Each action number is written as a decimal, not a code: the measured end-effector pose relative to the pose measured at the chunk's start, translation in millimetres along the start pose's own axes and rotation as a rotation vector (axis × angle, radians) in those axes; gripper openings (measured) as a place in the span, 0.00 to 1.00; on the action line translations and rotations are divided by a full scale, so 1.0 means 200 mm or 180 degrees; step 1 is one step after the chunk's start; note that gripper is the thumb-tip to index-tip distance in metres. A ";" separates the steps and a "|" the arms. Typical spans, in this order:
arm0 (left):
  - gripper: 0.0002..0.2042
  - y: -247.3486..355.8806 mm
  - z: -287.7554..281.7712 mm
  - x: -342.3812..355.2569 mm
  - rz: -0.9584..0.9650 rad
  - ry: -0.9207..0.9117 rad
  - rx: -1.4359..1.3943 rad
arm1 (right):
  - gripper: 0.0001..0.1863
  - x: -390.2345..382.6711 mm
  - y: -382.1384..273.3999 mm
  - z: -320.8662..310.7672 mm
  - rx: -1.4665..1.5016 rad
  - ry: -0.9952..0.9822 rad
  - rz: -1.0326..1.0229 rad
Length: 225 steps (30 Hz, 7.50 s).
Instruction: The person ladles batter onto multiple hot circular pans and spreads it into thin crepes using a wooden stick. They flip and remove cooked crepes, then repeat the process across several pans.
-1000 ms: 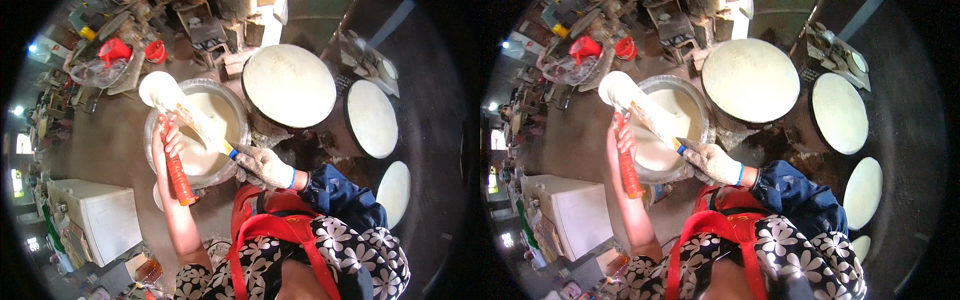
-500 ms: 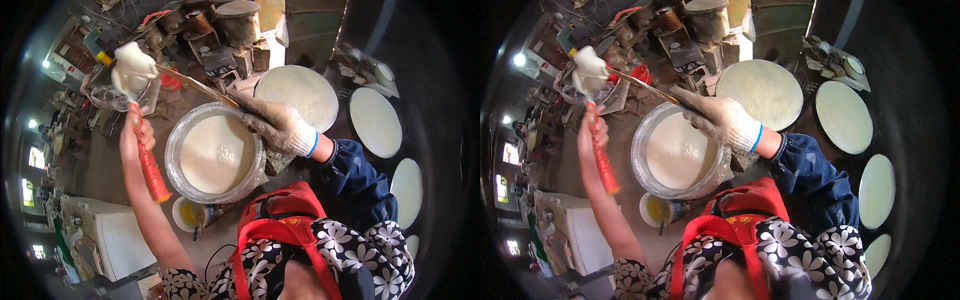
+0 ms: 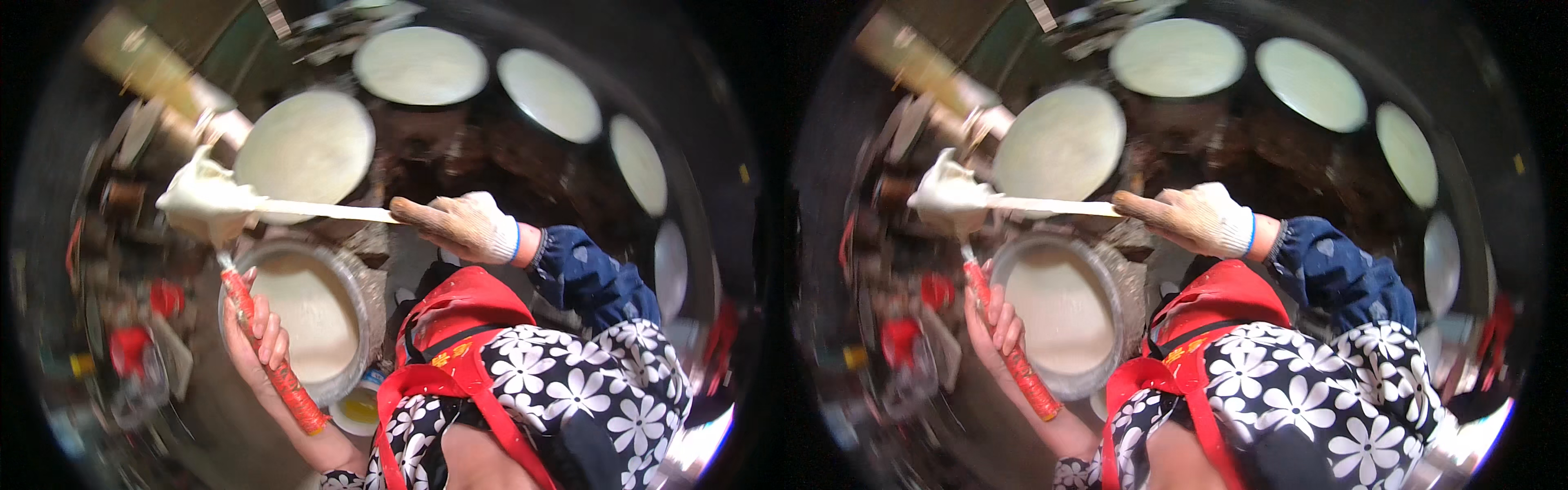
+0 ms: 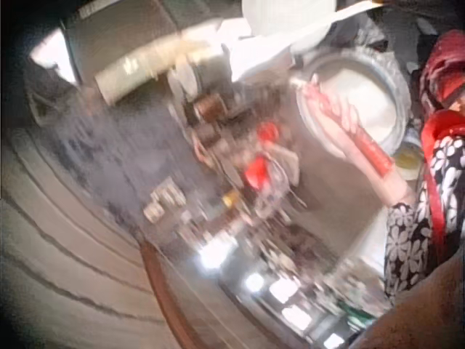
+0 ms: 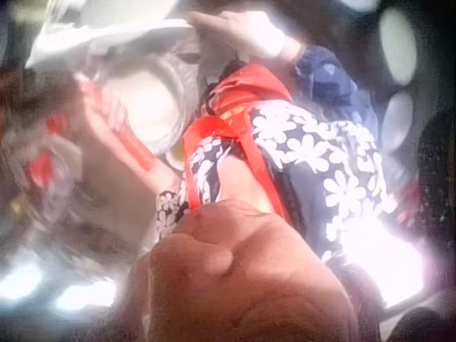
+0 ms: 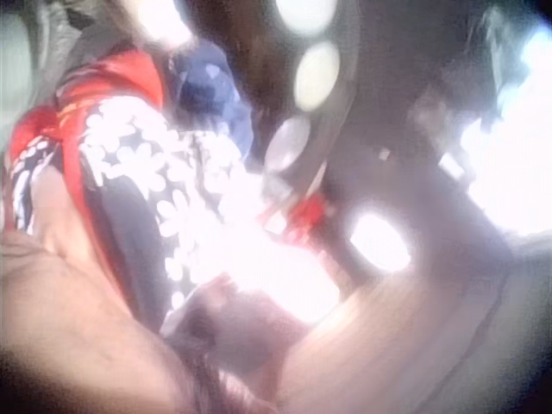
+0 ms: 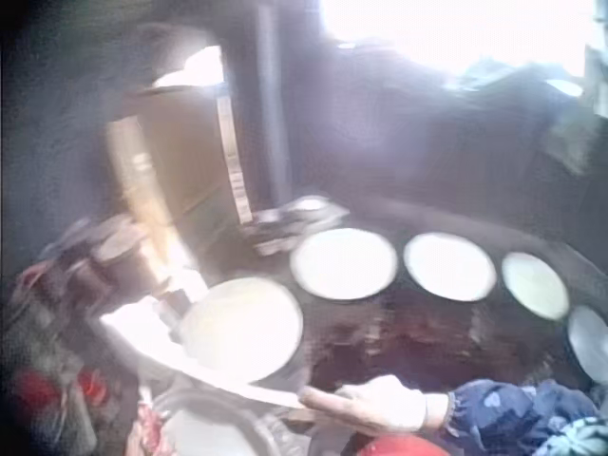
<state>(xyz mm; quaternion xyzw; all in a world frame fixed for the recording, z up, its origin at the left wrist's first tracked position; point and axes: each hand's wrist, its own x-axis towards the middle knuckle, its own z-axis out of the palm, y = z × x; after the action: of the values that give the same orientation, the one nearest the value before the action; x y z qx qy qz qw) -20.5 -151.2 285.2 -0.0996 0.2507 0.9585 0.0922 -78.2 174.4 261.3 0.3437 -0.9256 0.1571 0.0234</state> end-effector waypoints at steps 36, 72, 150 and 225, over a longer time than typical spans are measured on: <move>0.24 -2.03 0.98 0.81 -0.7385 -0.0443 -0.0014 | 0.29 -1.62 -1.10 0.50 -0.2527 0.0075 0.6070; 0.22 -3.06 0.95 0.00 0.0014 -0.7958 0.4155 | 0.28 -1.21 -0.17 0.93 -0.0804 0.5854 0.7416; 0.24 -2.66 0.55 0.69 0.1111 -0.6168 0.5083 | 0.27 -1.80 -0.19 0.83 -0.0950 0.2081 0.7363; 0.16 -2.01 0.61 0.86 -0.4744 -0.3928 0.3959 | 0.26 -1.13 -0.53 1.14 -0.0898 0.3348 0.7881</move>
<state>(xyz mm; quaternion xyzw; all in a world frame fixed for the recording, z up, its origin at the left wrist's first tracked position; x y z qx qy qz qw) -113.0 276.4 162.6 0.3260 0.4714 0.2620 0.7764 176.8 171.0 39.4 -0.8147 -0.5147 0.0913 0.2511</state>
